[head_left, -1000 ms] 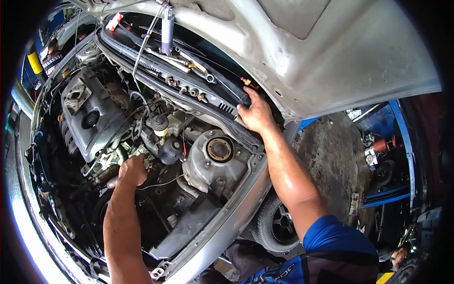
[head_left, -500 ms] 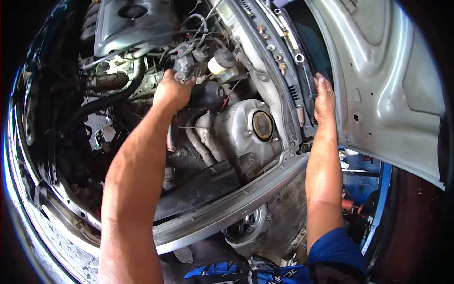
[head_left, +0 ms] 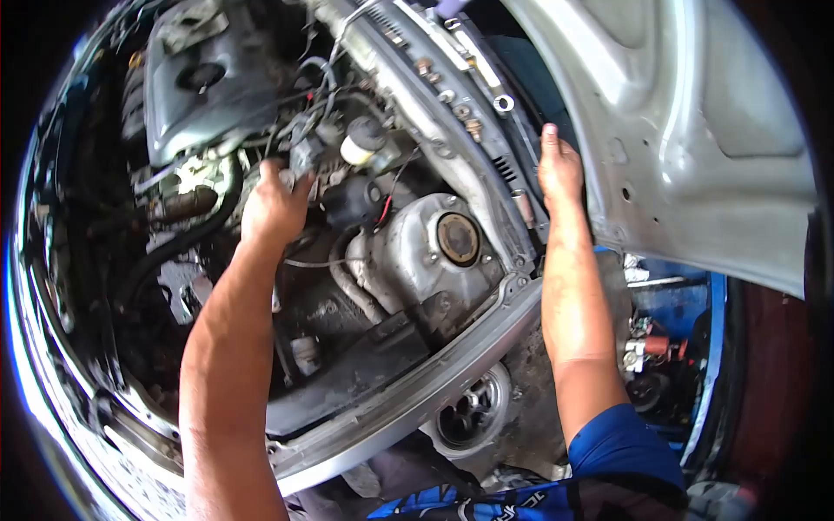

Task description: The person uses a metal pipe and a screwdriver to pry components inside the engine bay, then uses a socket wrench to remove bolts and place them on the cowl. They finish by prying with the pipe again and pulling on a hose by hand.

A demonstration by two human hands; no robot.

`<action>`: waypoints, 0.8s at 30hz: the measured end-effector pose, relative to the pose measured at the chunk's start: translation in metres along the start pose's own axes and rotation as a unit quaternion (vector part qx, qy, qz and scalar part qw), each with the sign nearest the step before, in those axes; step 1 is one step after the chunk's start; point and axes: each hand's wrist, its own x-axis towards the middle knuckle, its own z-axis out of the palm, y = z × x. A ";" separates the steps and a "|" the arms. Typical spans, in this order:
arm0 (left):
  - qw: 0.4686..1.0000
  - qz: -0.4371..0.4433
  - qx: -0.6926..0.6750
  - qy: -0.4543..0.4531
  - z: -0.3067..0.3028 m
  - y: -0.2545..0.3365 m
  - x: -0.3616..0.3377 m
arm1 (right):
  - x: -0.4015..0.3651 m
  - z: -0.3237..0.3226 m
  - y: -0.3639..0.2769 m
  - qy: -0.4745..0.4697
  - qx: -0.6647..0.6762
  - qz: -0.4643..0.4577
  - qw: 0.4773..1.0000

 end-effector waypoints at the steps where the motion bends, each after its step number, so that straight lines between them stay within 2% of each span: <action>1: 0.998 0.019 0.038 -0.045 -0.006 0.004 -0.001 | 0.000 0.005 0.006 0.053 0.015 -0.026 0.998; 3: 0.978 0.109 0.138 -0.112 -0.017 0.007 0.001 | -0.003 0.010 0.013 0.101 0.113 -0.061 0.987; 5: 0.948 0.192 0.156 -0.202 -0.028 0.005 0.012 | -0.021 -0.002 0.007 0.048 0.080 -0.084 0.992; 7: 0.922 0.216 0.192 -0.257 -0.038 0.012 0.017 | -0.048 -0.006 0.009 0.073 0.108 -0.192 0.973; 9: 0.902 0.215 0.225 -0.298 -0.042 0.020 0.022 | -0.089 -0.014 0.013 0.096 -0.023 -0.240 0.966; 10: 0.909 0.218 0.209 -0.287 -0.035 0.012 0.026 | -0.114 -0.020 0.010 0.086 -0.034 -0.270 0.958; 11: 0.922 0.253 0.170 -0.239 -0.025 -0.001 0.031 | -0.136 -0.024 0.005 0.074 -0.044 -0.300 0.950; 12: 0.973 0.124 0.043 -0.188 -0.002 -0.018 0.042 | -0.154 -0.023 0.004 0.046 -0.010 -0.323 0.945; 13: 0.987 -0.013 -0.088 -0.134 0.015 -0.028 0.051 | -0.163 -0.022 0.002 0.017 0.023 -0.347 0.937; 15: 0.926 -0.213 -0.287 -0.122 0.011 -0.023 0.053 | -0.165 -0.022 -0.006 0.018 0.014 -0.373 0.928; 17: 0.957 -0.156 -0.235 -0.070 0.030 -0.046 0.062 | -0.160 -0.013 -0.002 0.020 0.048 -0.303 0.952; 18: 0.996 0.009 -0.048 -0.075 0.024 -0.047 0.057 | -0.160 -0.010 0.001 0.018 0.035 -0.303 0.952; 19: 0.972 0.175 0.142 -0.072 0.013 -0.050 0.056 | -0.161 -0.007 0.004 0.017 0.021 -0.303 0.953; 20: 0.937 0.137 0.233 -0.220 -0.025 0.009 0.030 | -0.162 -0.008 0.003 0.013 0.010 -0.310 0.950; 21: 0.899 0.197 0.295 -0.257 -0.041 0.029 0.019 | -0.162 -0.007 0.003 0.006 0.016 -0.313 0.950; 23: 0.805 0.346 0.457 -0.154 -0.032 0.009 0.034 | -0.161 -0.008 0.003 -0.007 0.022 -0.297 0.955; 24: 0.804 0.345 0.459 -0.153 -0.028 0.005 0.040 | -0.161 -0.009 0.002 -0.006 0.025 -0.297 0.955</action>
